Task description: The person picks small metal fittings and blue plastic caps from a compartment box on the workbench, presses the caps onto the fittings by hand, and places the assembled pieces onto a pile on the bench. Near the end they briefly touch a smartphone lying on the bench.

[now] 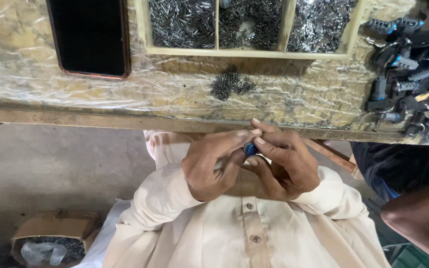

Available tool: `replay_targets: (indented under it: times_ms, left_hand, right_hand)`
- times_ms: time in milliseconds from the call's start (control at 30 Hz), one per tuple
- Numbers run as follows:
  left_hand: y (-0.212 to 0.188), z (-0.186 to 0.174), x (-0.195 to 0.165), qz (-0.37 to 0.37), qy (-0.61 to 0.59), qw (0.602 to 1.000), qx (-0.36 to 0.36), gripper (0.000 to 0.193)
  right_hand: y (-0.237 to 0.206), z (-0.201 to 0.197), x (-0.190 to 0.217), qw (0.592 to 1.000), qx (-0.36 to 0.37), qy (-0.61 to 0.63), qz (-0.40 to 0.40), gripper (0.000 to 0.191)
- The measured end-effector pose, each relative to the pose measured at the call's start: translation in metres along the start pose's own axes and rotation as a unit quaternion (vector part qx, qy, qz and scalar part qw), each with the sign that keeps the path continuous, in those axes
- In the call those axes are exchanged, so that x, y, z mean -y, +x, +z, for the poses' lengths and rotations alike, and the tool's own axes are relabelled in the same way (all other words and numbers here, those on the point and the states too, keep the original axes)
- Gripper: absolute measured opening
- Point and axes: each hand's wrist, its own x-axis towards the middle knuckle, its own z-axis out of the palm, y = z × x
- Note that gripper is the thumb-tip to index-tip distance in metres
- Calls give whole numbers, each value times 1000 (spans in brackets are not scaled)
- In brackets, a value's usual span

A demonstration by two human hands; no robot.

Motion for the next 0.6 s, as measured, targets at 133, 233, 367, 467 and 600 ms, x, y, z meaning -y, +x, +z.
replay_targets:
  times_ms: [133, 233, 367, 467, 600]
  left_hand:
    - [-28, -4, 19, 38, 108, 993, 31, 53]
    - [-47, 11, 16, -30, 60, 998, -9, 64]
    - [-30, 18, -10, -111, 109, 987, -44, 65]
    - [3, -2, -27, -103, 66, 990, 65, 58]
    - [26, -11, -22, -246, -182, 910, 280, 27]
  right_hand:
    - [-3, -7, -6, 976, 36, -128, -174, 33]
    - [-3, -8, 4, 952, 152, -186, -191, 22]
    - [19, -15, 20, 905, 180, -295, -249, 17]
    - [44, -29, 16, 823, 109, -383, -406, 12]
    - [48, -48, 21, 811, 116, -372, -436, 20]
